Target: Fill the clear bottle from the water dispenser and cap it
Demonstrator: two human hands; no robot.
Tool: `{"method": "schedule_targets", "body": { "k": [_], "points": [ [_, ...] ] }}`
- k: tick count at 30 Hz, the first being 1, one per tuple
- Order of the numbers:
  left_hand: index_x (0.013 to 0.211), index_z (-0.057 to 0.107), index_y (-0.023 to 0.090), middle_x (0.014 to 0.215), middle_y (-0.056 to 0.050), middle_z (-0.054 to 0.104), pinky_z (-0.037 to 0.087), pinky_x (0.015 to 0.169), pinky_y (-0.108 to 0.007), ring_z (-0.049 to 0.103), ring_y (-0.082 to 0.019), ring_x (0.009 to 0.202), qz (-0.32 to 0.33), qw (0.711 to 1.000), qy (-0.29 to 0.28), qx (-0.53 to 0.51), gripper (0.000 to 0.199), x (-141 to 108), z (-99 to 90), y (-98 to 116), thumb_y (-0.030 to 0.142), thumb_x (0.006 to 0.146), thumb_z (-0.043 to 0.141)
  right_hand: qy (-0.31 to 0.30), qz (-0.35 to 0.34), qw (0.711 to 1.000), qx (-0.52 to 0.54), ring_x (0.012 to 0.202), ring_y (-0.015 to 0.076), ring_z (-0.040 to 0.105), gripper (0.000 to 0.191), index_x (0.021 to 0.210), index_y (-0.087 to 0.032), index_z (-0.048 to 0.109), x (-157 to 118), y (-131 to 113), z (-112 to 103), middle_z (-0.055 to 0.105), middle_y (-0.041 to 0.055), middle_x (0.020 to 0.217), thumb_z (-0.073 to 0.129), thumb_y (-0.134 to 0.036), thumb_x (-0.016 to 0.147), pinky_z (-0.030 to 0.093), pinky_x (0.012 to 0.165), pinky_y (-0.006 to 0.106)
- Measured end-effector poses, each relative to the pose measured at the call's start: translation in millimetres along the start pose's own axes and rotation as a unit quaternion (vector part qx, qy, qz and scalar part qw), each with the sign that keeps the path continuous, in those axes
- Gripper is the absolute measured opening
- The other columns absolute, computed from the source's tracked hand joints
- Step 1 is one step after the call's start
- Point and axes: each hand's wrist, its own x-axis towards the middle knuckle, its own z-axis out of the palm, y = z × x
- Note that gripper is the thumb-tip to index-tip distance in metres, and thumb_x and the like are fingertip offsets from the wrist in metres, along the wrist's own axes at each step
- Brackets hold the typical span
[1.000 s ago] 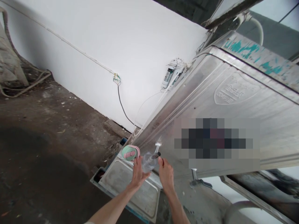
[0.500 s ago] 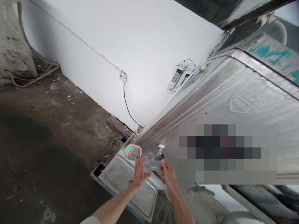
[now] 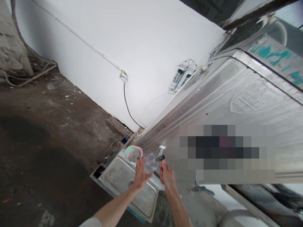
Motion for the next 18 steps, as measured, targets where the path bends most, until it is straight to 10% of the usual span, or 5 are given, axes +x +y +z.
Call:
{"method": "schedule_targets", "body": {
  "k": [18],
  "points": [
    [0.125, 0.030, 0.020, 0.128, -0.016, 0.034, 0.033, 0.098, -0.049, 0.034, -0.036, 0.119, 0.028, 0.999, 0.011, 0.028, 0.084, 0.6, 7.6, -6.3, 0.031, 0.053, 0.073, 0.026, -0.012, 0.999, -0.024, 0.040, 0.0147, 0.041, 0.046, 0.057, -0.023, 0.047, 5.8, 7.0, -3.1, 0.044, -0.0015, 0.042, 0.035, -0.064, 0.074, 0.029, 0.038, 0.028]
  ]
}}
